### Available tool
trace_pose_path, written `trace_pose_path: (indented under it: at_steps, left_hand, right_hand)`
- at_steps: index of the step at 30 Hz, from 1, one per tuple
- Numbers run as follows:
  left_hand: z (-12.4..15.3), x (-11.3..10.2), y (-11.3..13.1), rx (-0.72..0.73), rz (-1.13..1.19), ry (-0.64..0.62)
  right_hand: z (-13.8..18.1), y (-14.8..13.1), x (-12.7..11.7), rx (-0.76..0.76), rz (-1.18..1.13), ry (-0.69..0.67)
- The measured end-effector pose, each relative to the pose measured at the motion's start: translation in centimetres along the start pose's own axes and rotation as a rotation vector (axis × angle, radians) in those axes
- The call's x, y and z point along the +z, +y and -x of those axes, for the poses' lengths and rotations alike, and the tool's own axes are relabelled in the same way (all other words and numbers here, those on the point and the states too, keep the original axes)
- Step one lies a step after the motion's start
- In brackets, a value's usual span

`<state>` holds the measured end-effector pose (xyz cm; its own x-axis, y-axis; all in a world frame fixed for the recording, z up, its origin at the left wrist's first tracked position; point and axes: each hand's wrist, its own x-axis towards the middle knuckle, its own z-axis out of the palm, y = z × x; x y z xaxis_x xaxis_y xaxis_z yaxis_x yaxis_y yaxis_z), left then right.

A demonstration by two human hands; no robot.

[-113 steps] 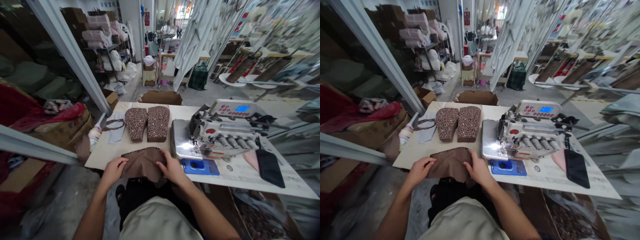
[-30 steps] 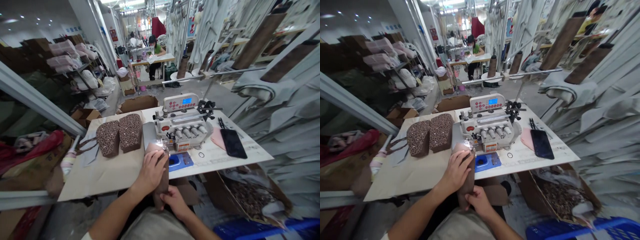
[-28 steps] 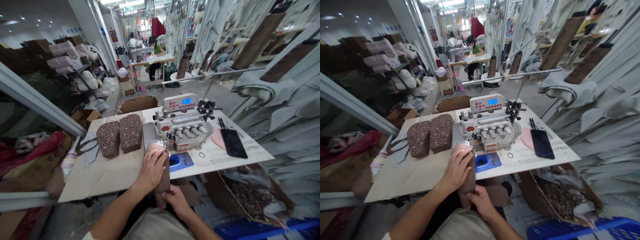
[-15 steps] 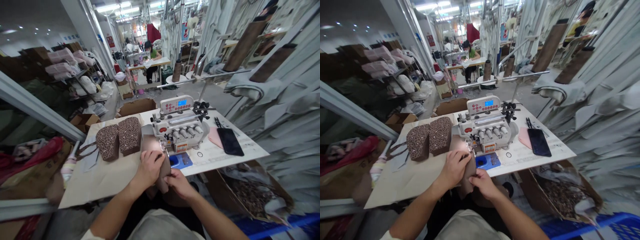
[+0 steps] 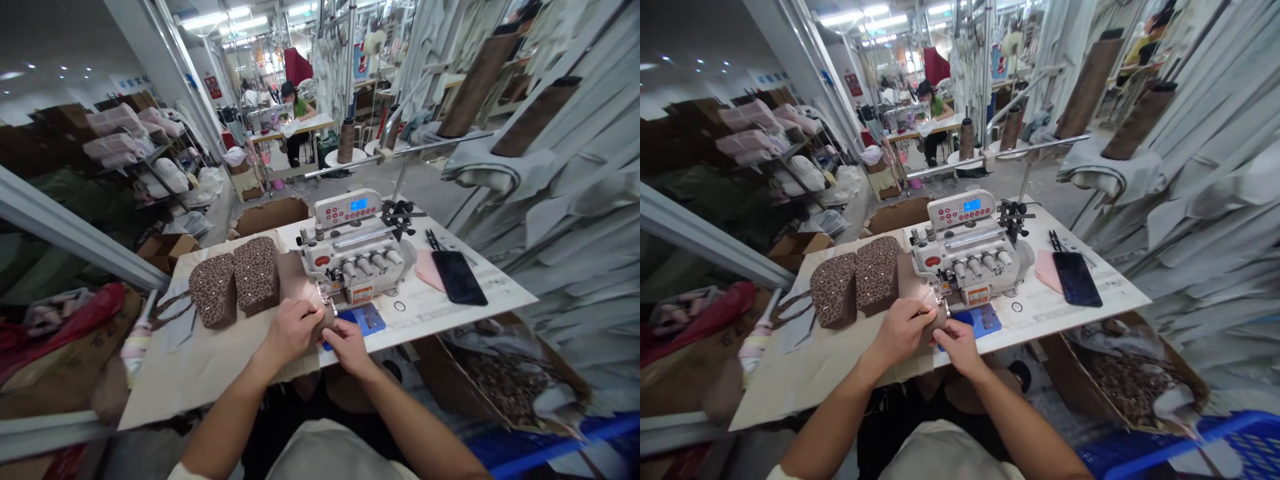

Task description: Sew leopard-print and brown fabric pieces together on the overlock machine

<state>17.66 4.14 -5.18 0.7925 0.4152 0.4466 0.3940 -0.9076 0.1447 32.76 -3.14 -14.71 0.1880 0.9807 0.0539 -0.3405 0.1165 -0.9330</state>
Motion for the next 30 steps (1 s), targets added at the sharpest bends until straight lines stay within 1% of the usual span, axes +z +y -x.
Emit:
trace_pose_path:
  at_steps: [5,8,11,16,21,24,27,28,30]
  left_hand:
    - [-0.1,0.3,0.2,-0.018,-0.047,-0.003]
    - [-0.2,0.4,0.2,-0.009,-0.042,0.021]
    - [-0.6,0.5,0.2,0.014,-0.042,0.028]
    - [-1.3,0.6,0.5,-0.003,-0.019,-0.049]
    - [-1.4,0.6,0.5,-0.022,0.019,-0.038]
    - [-1.3,0.2,-0.2,-0.043,0.049,-0.042]
    - [-1.3,-0.1,-1.7,-0.117,0.078,-0.022]
    - [-1.3,-0.1,-2.3,-0.168,0.094,0.010]
    - [-0.9,0.4,-3.2,-0.335,0.148,0.127]
  right_hand:
    - [-0.1,-0.1,-0.1,-0.041,0.075,0.019]
    - [-0.1,0.2,-0.1,-0.055,0.086,0.039]
    - [0.0,0.8,-0.3,-0.064,0.043,0.084]
    - [0.1,1.9,-0.4,-0.088,-0.015,0.165]
    - [0.2,2.2,-0.1,-0.087,-0.081,0.143]
    - [0.1,2.1,-0.1,-0.081,-0.130,0.134]
    - [0.1,2.1,-0.1,-0.059,-0.157,0.130]
    - [0.1,2.1,-0.1,-0.053,-0.161,0.129]
    - [0.2,2.1,-0.2,-0.052,-0.165,0.122]
